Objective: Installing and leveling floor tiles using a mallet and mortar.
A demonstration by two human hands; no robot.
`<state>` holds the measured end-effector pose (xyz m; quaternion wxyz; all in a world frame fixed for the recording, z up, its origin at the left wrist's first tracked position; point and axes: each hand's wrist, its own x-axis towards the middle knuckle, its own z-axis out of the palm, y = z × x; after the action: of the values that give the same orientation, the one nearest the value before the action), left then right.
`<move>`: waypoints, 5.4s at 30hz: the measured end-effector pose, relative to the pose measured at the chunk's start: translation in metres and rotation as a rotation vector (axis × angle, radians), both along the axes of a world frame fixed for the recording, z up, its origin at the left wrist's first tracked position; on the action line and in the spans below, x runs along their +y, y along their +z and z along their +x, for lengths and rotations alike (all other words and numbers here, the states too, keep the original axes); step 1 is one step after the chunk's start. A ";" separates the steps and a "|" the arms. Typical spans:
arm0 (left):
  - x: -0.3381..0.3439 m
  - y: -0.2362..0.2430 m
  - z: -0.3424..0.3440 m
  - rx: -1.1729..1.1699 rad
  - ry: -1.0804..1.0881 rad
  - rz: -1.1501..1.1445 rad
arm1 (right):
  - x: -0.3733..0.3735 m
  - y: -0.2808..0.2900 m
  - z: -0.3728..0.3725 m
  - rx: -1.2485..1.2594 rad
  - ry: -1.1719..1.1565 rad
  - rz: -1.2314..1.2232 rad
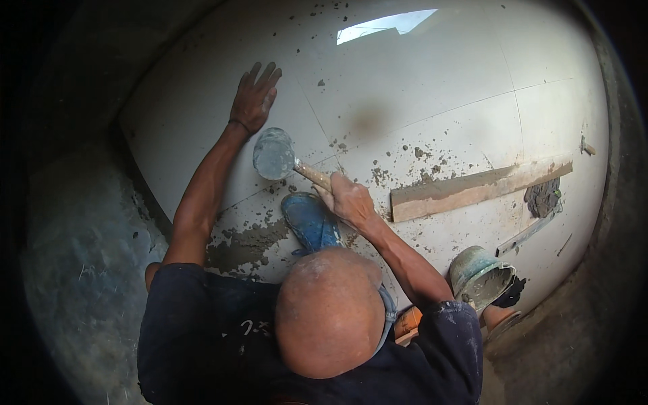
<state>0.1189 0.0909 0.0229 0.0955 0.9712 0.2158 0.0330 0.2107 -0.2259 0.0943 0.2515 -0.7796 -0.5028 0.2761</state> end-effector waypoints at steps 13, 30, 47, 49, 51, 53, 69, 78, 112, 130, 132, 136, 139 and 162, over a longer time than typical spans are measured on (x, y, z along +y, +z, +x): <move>-0.187 -0.009 0.023 -0.109 -0.243 -0.196 | -0.092 0.027 0.005 0.133 -0.347 -0.099; -0.146 -0.013 -0.157 -0.104 0.992 0.130 | 0.010 0.012 0.030 0.076 -0.177 -0.239; -0.117 -0.008 -0.131 -0.089 0.729 0.117 | -0.011 0.030 0.037 -0.177 0.054 -0.385; -0.119 -0.006 -0.132 -0.070 0.713 0.097 | -0.004 0.032 0.040 -0.052 -0.037 -0.338; -0.121 -0.006 -0.132 -0.068 0.687 0.075 | 0.006 0.023 0.042 0.010 0.012 -0.097; -0.123 -0.007 -0.133 -0.063 0.683 0.075 | 0.011 0.012 0.043 -0.008 0.158 -0.058; -0.097 -0.012 -0.129 -0.012 0.749 0.103 | 0.042 -0.001 0.089 -0.358 0.577 -0.309; -0.083 -0.012 -0.114 -0.200 0.723 0.171 | 0.056 -0.014 0.085 -0.145 0.321 -0.123; -0.098 -0.030 -0.352 -0.130 1.290 0.135 | 0.122 -0.006 -0.096 -0.033 0.711 0.168; -0.096 -0.027 -0.378 -0.095 1.323 0.152 | 0.178 0.005 -0.159 0.002 0.593 -0.179; -0.097 -0.027 -0.376 -0.090 1.328 0.152 | 0.178 0.007 -0.164 0.034 0.601 -0.062; -0.094 -0.025 -0.378 -0.099 1.332 0.140 | 0.188 0.012 -0.185 -0.283 0.766 -0.084; -0.093 -0.021 -0.380 -0.049 1.343 0.070 | 0.193 0.024 -0.188 -0.250 0.728 -0.215; -0.093 -0.025 -0.382 -0.130 1.369 0.041 | 0.171 0.019 -0.177 -0.295 0.809 -0.241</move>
<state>-0.2631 -0.0021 -0.0018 0.0477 0.6137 0.7741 0.1482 0.0334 -0.0545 0.1135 -0.0438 -0.5749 -0.7620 0.2947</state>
